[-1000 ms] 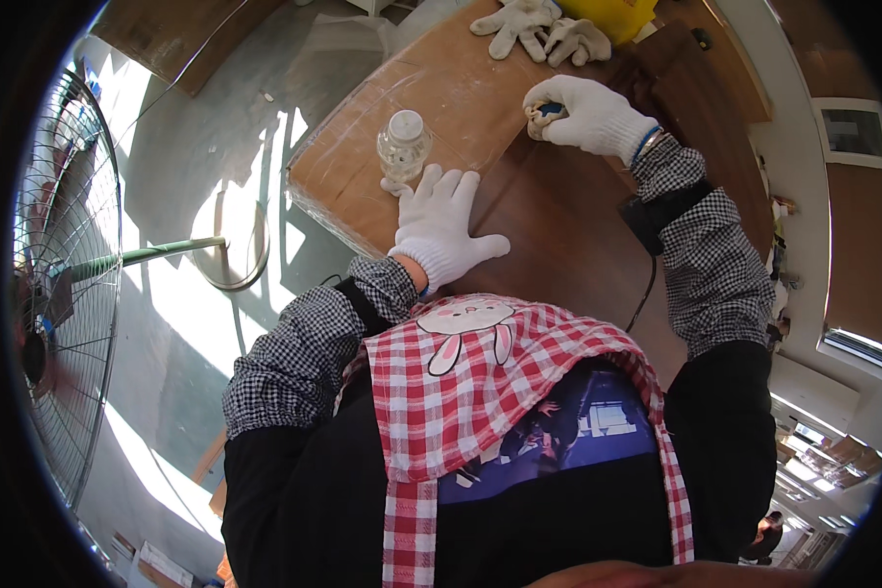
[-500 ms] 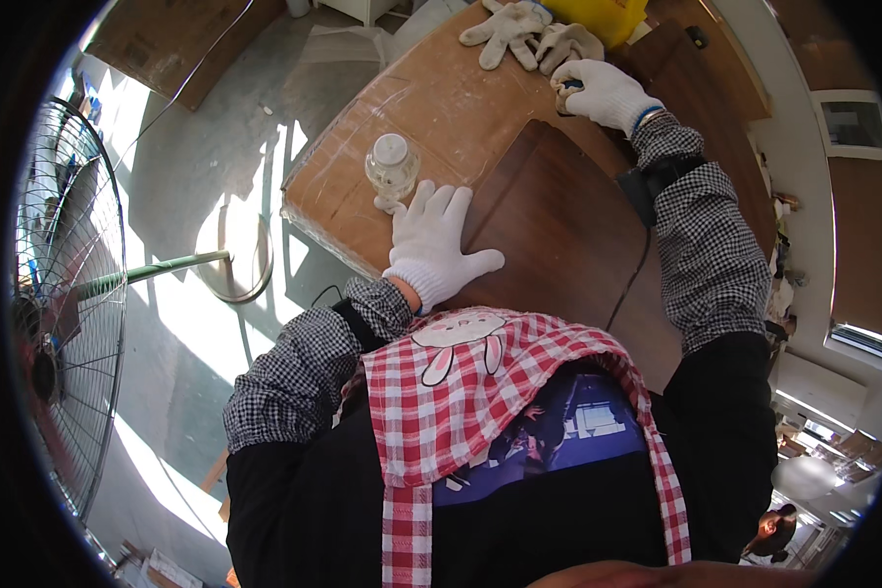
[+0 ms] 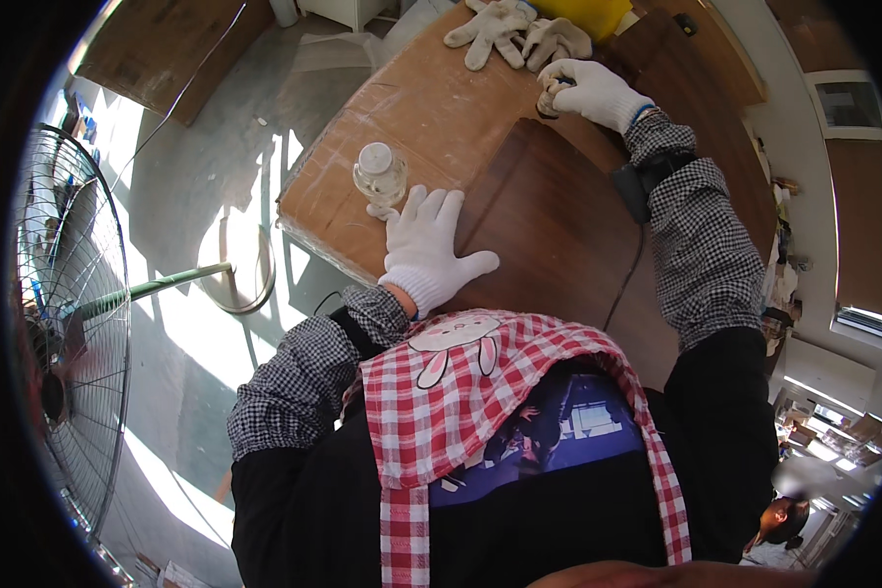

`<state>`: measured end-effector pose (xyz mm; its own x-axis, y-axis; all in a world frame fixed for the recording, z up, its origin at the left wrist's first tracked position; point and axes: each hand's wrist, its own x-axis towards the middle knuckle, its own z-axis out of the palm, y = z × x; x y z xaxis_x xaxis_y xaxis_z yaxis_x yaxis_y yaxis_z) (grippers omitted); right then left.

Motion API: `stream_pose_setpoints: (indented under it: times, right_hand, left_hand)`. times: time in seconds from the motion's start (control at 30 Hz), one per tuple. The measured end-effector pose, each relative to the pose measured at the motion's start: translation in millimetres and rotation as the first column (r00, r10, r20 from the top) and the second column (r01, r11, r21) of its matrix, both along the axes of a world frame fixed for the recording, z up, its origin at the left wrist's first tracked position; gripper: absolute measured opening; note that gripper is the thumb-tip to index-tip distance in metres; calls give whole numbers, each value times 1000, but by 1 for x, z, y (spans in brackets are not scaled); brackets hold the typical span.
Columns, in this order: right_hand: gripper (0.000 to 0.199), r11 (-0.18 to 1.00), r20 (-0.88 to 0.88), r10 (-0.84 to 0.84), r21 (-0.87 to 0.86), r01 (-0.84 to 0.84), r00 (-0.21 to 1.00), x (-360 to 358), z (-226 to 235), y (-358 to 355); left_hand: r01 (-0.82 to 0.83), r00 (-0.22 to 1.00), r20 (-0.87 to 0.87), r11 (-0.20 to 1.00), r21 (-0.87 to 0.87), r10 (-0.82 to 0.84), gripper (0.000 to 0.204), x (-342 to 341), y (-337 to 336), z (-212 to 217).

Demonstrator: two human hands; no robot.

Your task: Cleaning and polishing wood-finish furniture panels using a rag and a liquid cleaning agent.

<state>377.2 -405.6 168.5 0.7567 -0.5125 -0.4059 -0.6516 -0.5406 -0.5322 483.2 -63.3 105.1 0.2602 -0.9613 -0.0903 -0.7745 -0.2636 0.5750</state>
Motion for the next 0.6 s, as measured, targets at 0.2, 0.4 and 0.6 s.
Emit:
stream_pose_setpoints:
  times: [0.2,0.4,0.6]
  right_hand:
    - [29,974,106,-117,207,93,988,-31,-14,-5]
    - [21,869,37,-336,399,294,941,-125,14,-3]
    - [23,795,-138,-470,364,486,872,-219,46,-6]
  left_hand:
    - [83,996,16,997,6,-83,83,-13,-4,23]
    - [255,959,128,967,10,-254,84,-28,-13,53]
    - [430,878,220,902,28,-425,90,-47,-56,64]
